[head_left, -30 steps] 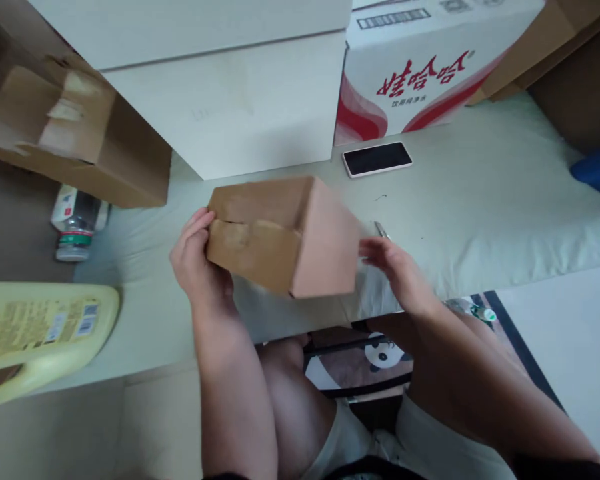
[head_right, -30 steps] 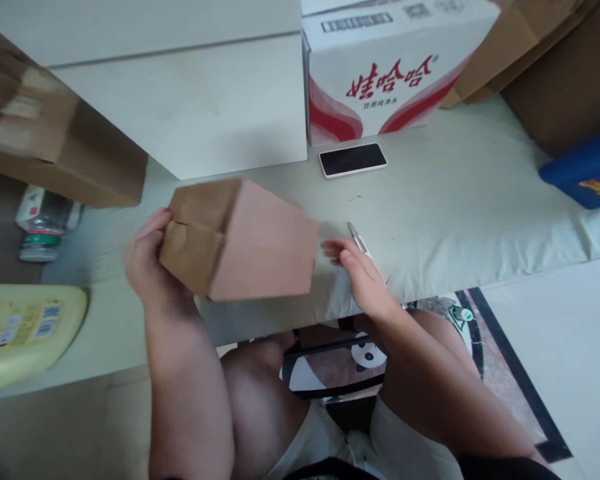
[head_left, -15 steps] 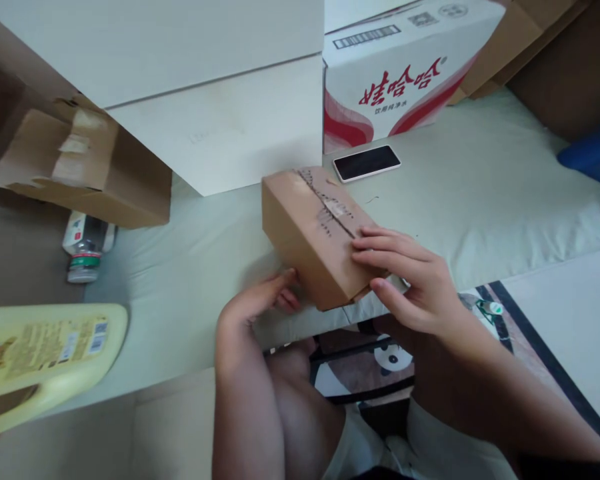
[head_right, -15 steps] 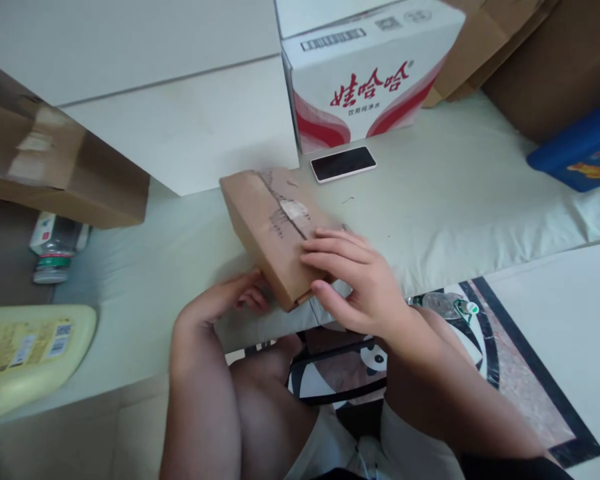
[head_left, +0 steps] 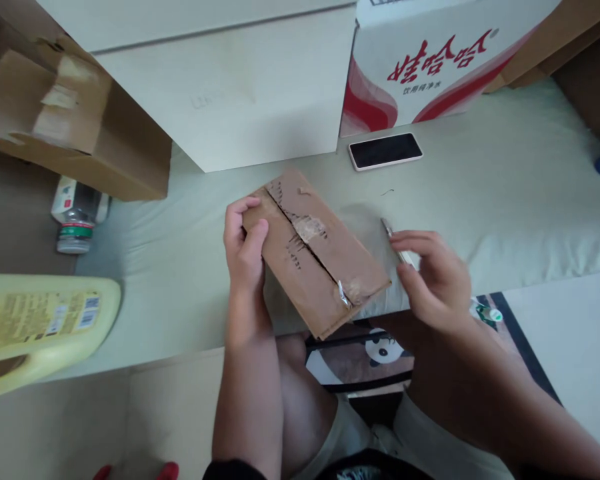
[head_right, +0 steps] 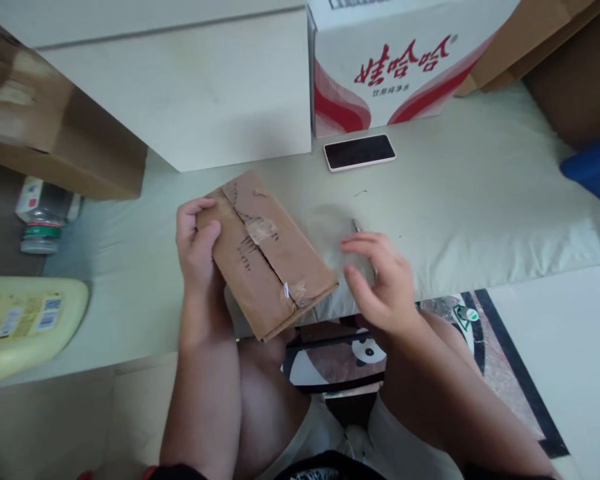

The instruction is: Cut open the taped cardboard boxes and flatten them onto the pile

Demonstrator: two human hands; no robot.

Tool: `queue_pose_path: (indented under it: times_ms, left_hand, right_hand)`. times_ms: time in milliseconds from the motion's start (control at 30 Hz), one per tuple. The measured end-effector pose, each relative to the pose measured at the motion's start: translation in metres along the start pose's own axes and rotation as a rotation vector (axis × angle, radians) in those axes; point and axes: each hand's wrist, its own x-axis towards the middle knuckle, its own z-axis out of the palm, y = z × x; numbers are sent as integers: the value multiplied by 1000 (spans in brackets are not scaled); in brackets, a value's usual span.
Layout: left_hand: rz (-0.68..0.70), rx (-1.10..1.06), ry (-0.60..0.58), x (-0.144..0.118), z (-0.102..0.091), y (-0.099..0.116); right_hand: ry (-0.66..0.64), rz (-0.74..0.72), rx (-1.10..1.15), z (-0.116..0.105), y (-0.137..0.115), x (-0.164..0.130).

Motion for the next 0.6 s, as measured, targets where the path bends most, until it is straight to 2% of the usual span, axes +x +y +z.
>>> queue_pose_path:
  times_ms: [67,133,200,267,367,500,533,600]
  left_hand:
    - [-15,-28,31,0,3,3]
    - [-12,-39,54,1,5,3]
    - [4,-41,69,2,7,-1]
    - [28,-15,77,5,7,-8]
    - [135,141,140,5,8,-11]
    - [406,359,306,-18,10,11]
    - [471,341,296,-29,11,19]
    - [636,290,179,-51,14,31]
  right_hand:
    - [2,187,-267,-4,21,-3]
    - [-117,313,-463,-4,41,-6]
    - [-263,392,-556,-4,55,-8]
    - [-330,453,-548,-5,57,-8]
    - [-268,540,-269,-10,46,-6]
    - [-70,594,405,-17,23,-3]
    - [-13,580,534,-18,19,-3]
    - [96,524,693,-19,11,-1]
